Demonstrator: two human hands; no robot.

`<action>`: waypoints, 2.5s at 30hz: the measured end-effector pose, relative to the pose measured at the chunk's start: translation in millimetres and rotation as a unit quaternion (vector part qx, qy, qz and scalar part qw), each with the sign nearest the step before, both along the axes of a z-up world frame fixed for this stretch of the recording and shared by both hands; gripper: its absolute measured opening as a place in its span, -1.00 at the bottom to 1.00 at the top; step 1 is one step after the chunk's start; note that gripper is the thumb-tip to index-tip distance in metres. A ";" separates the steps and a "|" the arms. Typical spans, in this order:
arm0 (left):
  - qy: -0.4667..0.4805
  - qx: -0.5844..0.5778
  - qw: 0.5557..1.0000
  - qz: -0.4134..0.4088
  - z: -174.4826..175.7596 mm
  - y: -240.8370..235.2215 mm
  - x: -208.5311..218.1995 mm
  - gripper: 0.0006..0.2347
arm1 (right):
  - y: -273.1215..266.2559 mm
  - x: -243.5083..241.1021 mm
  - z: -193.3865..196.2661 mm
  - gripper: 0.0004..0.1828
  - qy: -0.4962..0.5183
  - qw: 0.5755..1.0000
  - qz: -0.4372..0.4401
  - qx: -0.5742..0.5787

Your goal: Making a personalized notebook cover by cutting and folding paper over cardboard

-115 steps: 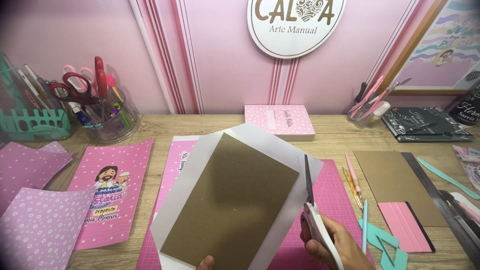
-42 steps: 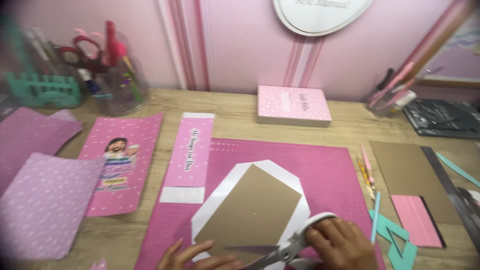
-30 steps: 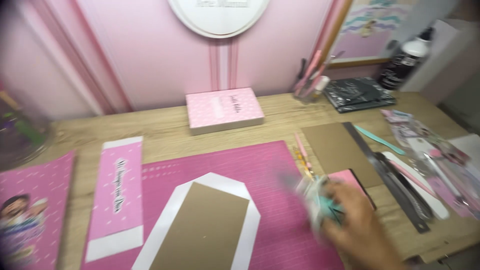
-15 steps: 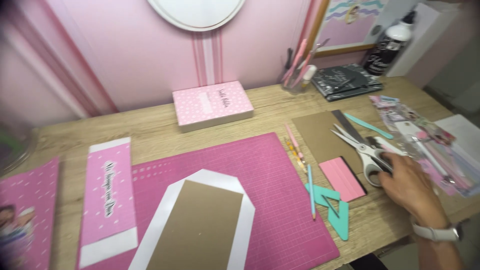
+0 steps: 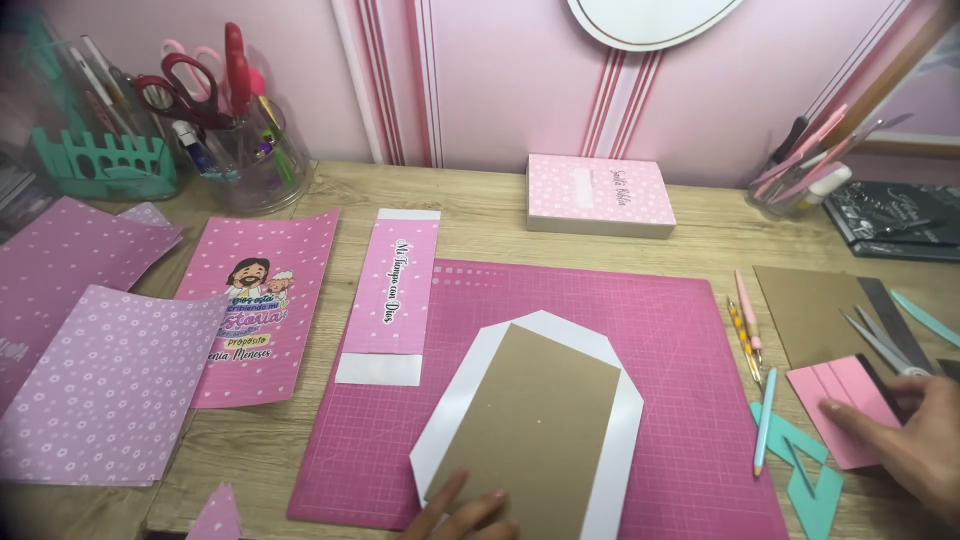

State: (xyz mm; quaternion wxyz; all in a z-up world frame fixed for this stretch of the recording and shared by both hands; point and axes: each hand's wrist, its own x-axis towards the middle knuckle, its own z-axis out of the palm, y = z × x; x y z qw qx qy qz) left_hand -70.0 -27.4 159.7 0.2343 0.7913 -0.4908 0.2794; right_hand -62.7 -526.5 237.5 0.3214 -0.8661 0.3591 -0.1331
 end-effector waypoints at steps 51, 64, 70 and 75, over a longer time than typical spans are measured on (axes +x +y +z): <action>0.343 -0.010 0.936 -0.081 75.3 -57.1 64.4 -0.69 | 248.3 -55.0 -115.2 -0.54 -0.224 0.694 0.405 -0.551; 0.371 0.205 0.891 -0.159 105.3 -33.4 93.7 -0.52 | 172.1 -34.3 -68.4 -0.48 0.148 0.785 0.424 -0.426; 0.324 0.184 0.916 -0.147 100.4 -11.0 101.3 -0.30 | 123.3 -13.6 -8.0 -0.35 -0.109 0.856 0.246 -0.441; 0.201 0.121 0.967 -0.103 97.8 -3.2 96.5 -0.28 | 97.8 16.3 -2.5 -0.08 0.061 0.879 0.198 -0.429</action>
